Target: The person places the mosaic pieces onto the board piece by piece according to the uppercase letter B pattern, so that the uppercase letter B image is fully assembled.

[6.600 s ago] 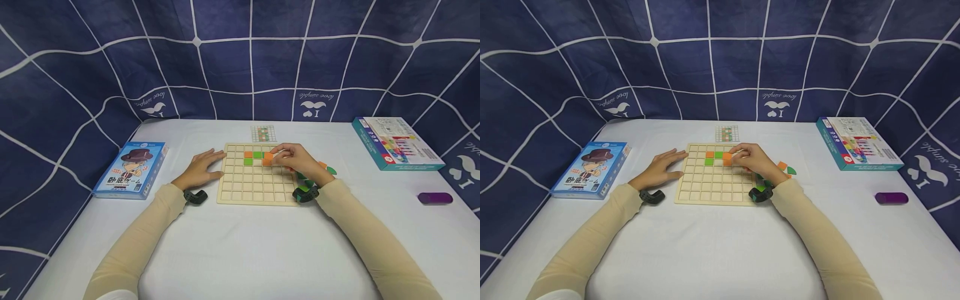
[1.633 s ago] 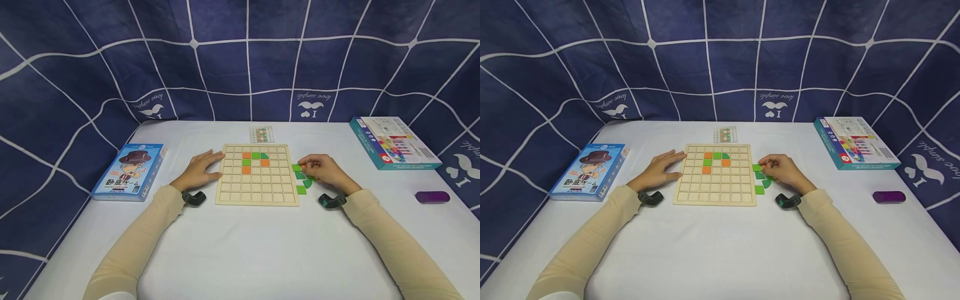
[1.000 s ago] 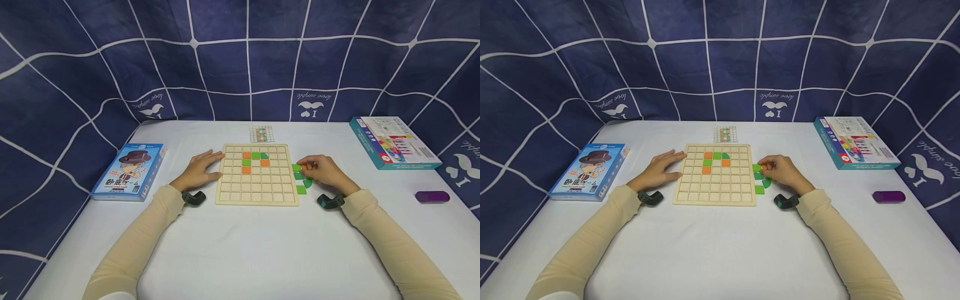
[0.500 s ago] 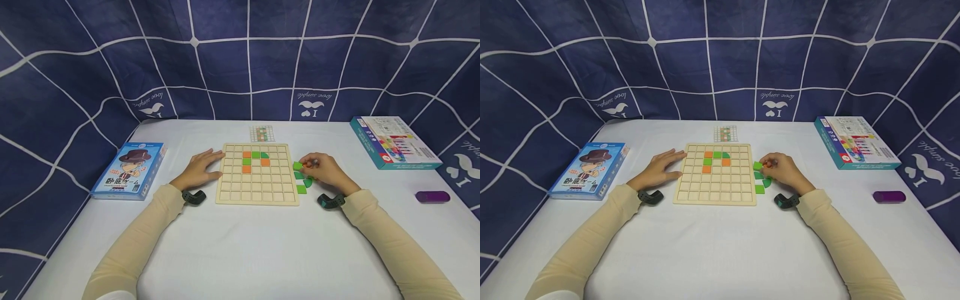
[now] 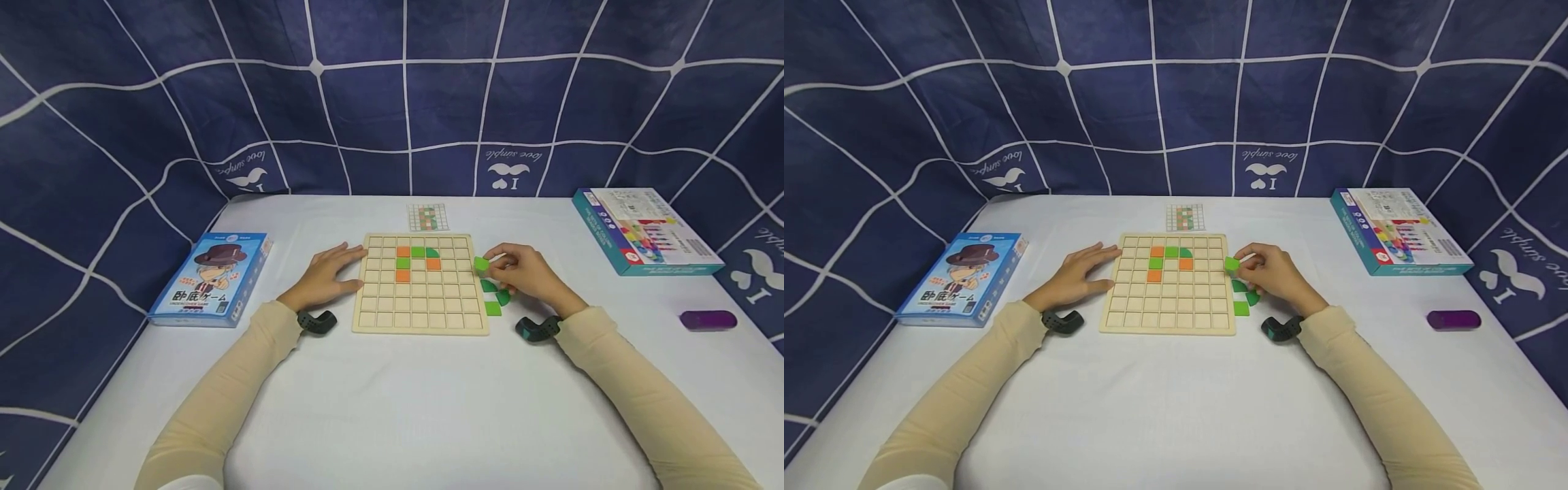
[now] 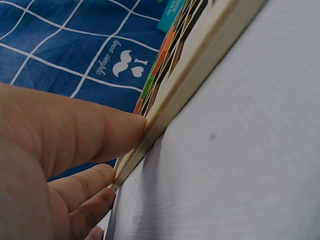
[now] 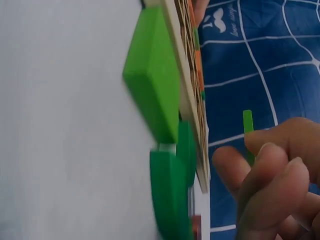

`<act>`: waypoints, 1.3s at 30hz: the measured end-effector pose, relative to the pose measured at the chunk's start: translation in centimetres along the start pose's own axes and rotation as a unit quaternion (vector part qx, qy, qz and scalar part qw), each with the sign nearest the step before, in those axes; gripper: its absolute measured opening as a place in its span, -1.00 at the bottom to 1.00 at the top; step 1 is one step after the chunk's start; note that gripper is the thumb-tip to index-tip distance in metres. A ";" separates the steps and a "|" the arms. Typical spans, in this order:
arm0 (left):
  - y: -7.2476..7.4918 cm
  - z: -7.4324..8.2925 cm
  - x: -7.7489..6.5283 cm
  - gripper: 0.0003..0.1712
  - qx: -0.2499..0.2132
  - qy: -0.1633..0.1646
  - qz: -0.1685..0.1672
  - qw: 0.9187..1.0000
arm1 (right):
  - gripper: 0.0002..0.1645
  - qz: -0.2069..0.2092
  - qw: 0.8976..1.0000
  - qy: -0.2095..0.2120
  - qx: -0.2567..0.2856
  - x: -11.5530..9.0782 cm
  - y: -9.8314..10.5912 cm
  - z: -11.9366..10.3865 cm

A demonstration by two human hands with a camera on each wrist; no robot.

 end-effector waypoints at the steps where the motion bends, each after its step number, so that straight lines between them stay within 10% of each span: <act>1: 0.0 0.0 0.0 -0.19 0.000 0.000 0.000 1.000 | -0.64 -0.007 1.000 -0.004 0.014 0.1 -0.1 -0.2; 17: 0.1 0.3 0.0 -0.18 0.002 -0.002 -0.001 1.000 | -0.50 -0.083 0.977 -0.047 0.190 1.3 -2.5 -2.9; 39: 0.0 -0.1 0.0 -0.19 0.001 -0.006 0.000 1.000 | -0.61 -0.116 0.971 -0.044 0.203 3.4 -5.8 -4.6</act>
Point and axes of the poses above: each hand's wrist, its own x-axis towards the middle knuckle, its own y-axis out of the back of the hand, z = x × y, the point moved 1 cm from there along x, towards the middle knuckle, and after that the axes turned 1 degree about z, right-handed, at the moved point
